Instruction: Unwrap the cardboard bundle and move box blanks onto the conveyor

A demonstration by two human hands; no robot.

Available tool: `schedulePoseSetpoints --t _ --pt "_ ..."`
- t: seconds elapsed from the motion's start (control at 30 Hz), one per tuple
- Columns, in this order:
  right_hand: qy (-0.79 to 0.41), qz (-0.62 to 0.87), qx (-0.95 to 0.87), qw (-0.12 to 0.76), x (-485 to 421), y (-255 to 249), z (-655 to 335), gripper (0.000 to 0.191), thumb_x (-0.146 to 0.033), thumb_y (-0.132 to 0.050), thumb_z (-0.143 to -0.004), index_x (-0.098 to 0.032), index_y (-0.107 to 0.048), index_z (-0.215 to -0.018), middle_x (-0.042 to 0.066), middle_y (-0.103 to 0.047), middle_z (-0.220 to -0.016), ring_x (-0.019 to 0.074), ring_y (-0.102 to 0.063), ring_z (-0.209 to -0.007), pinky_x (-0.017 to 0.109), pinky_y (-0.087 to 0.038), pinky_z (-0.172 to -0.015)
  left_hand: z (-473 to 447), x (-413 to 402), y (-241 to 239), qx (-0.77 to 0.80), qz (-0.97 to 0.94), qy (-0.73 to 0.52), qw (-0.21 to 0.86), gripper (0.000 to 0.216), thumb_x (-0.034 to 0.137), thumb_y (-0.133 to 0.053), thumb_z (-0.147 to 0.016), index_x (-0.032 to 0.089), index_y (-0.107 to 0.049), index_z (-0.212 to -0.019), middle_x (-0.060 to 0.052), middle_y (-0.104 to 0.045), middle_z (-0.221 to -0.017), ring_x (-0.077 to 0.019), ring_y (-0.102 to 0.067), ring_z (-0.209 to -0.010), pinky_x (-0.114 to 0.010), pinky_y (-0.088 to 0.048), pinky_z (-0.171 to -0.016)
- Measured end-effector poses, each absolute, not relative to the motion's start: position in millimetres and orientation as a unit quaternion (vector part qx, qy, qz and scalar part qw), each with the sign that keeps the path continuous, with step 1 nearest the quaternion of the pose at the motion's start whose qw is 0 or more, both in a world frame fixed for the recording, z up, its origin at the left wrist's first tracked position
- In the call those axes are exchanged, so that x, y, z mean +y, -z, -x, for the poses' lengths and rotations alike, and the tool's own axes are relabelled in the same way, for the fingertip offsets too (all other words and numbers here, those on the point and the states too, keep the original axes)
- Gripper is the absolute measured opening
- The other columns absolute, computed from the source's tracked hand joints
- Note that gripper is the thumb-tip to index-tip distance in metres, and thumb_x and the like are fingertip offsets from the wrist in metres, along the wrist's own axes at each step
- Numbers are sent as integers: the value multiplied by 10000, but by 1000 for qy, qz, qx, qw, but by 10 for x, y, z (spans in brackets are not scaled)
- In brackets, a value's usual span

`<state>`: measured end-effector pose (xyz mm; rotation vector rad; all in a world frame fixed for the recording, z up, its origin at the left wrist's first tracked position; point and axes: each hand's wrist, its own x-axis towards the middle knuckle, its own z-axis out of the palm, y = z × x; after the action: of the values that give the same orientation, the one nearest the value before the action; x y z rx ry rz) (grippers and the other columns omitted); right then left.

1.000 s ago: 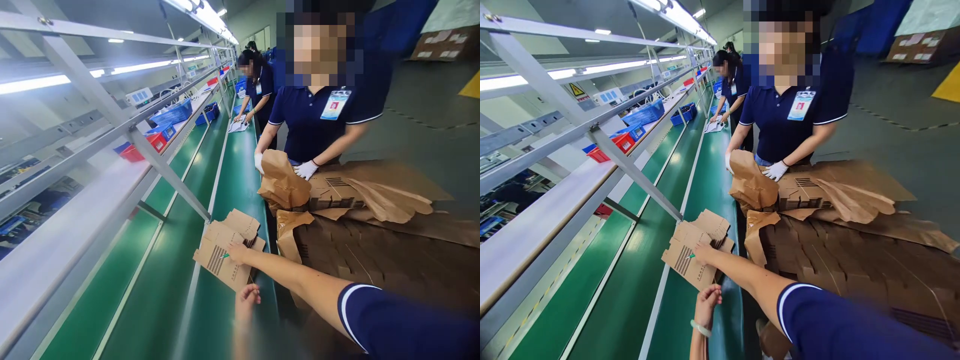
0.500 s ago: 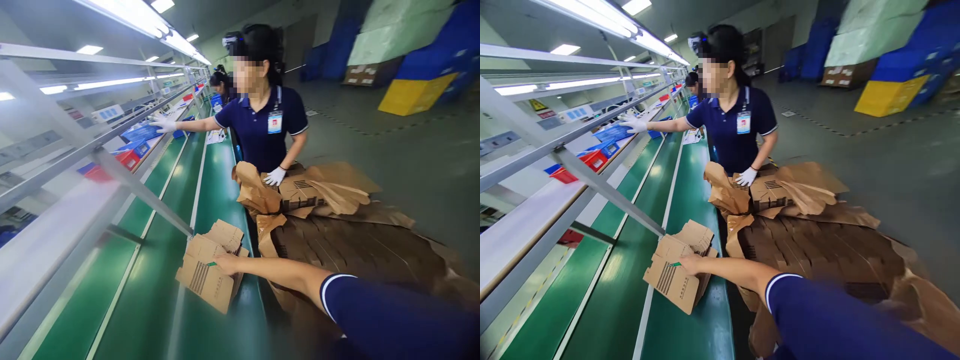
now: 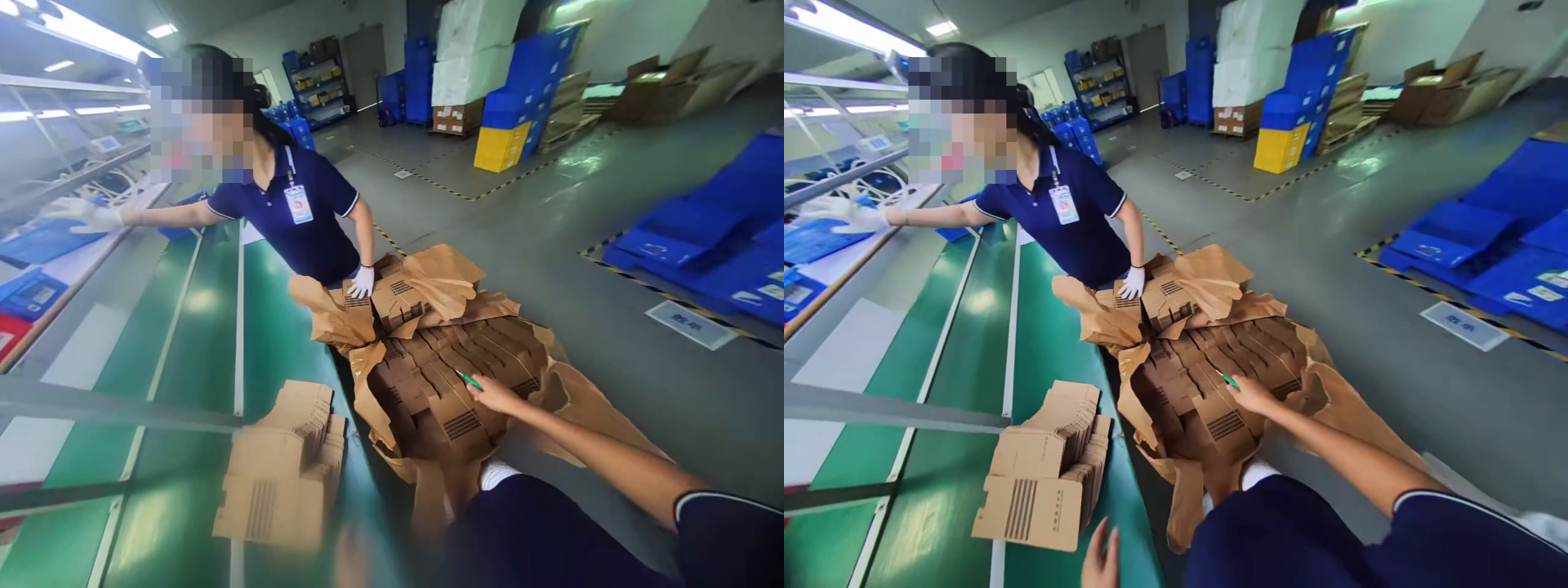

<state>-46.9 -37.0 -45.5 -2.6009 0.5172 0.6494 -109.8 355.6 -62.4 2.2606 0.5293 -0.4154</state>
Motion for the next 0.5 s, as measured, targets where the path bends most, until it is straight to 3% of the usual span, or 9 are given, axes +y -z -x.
schedulePoseSetpoints --t 0.1,0.2,0.33,0.5 --pt "-246 933 204 167 -698 656 713 345 -317 -309 -998 -111 -585 -1019 162 -672 -932 253 -643 -834 291 -406 -671 866 3029 851 83 -863 249 431 314 349 -667 -751 219 -666 -1036 -66 -675 -1109 -260 -600 -1104 -416 -495 -962" --pt "-249 940 185 141 -793 878 945 345 -325 -326 -992 -123 -605 -1014 152 -671 -927 281 -632 -877 335 -428 -730 670 2399 1189 -1 -842 308 443 432 310 -637 -711 160 -656 -1116 -113 -644 -1197 -254 -561 -1180 -332 -426 -1053" --pt "-221 957 145 123 -766 1110 1090 236 -268 -427 -958 -143 -622 -1002 122 -649 -998 273 -569 -989 343 -420 -830 475 1847 1692 -34 -834 369 410 622 281 -637 -686 15 -548 -1241 -222 -543 -1305 -283 -490 -1257 -329 -347 -1107" --pt "-180 966 146 117 -748 1293 1146 274 -254 -377 -974 -127 -620 -987 138 -611 -997 278 -524 -980 373 -406 -851 338 1638 2153 -23 -828 409 383 822 287 -677 -684 -54 -367 -1364 -284 -416 -1396 -317 -392 -1329 -327 -297 -1129"
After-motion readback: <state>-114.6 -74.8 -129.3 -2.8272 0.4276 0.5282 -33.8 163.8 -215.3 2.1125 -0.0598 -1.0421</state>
